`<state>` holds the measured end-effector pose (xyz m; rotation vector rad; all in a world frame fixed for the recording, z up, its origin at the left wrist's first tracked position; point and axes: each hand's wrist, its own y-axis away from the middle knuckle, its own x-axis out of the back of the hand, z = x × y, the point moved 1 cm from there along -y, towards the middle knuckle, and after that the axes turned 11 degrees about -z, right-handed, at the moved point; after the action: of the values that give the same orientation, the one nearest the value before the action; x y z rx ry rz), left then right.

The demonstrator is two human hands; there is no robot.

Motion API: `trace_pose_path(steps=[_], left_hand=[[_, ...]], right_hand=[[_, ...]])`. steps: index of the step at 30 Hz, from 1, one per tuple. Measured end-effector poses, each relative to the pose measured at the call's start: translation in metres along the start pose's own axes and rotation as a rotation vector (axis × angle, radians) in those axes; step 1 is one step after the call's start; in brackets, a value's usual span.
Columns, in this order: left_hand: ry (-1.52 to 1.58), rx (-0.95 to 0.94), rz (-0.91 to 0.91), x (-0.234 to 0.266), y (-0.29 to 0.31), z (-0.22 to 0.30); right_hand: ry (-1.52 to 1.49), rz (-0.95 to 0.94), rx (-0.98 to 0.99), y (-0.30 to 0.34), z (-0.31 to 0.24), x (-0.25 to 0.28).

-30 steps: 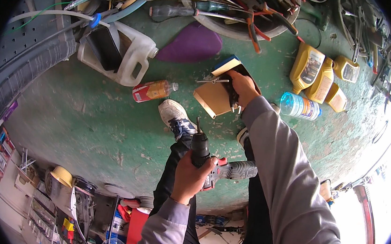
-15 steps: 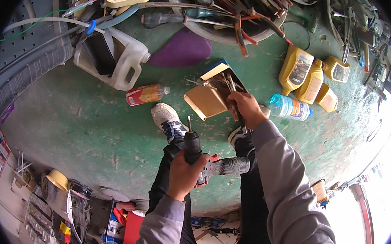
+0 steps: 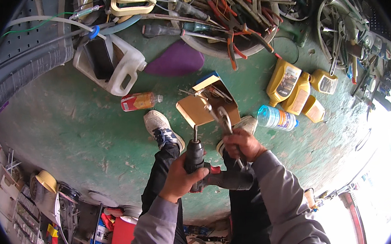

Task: The person coils a hose, then retrieves a cordless drill and a drill bit from a toolbox. They walk to a white car with the trunk open and use the drill to remove screws from the right tail light assembly.

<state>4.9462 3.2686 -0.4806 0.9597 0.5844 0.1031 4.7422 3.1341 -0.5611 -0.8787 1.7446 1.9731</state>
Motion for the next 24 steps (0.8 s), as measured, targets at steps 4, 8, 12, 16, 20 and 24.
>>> trace_pose_path(steps=[4,8,12,16,20,24], left_hand=[[0.032,-0.048,-0.111,-0.005,0.0,0.012],[0.136,-0.046,-0.135,-0.008,0.002,0.011],[0.191,-0.033,-0.016,-0.004,-0.002,0.002],[0.251,-0.135,0.094,0.005,-0.003,-0.002],[0.315,-0.121,0.076,0.012,-0.002,-0.002],[0.324,-0.067,0.073,0.008,0.0,-0.002]], right_hand=[[0.138,-0.186,-0.223,0.011,0.009,-0.014],[0.454,-0.285,-0.218,0.013,0.008,-0.021],[0.905,-0.266,-0.064,0.013,-0.019,-0.009],[0.898,-0.009,-0.171,0.01,-0.07,0.0],[1.65,0.673,0.121,-0.001,-0.162,-0.004],[1.753,0.983,0.414,-0.02,-0.252,0.003]])
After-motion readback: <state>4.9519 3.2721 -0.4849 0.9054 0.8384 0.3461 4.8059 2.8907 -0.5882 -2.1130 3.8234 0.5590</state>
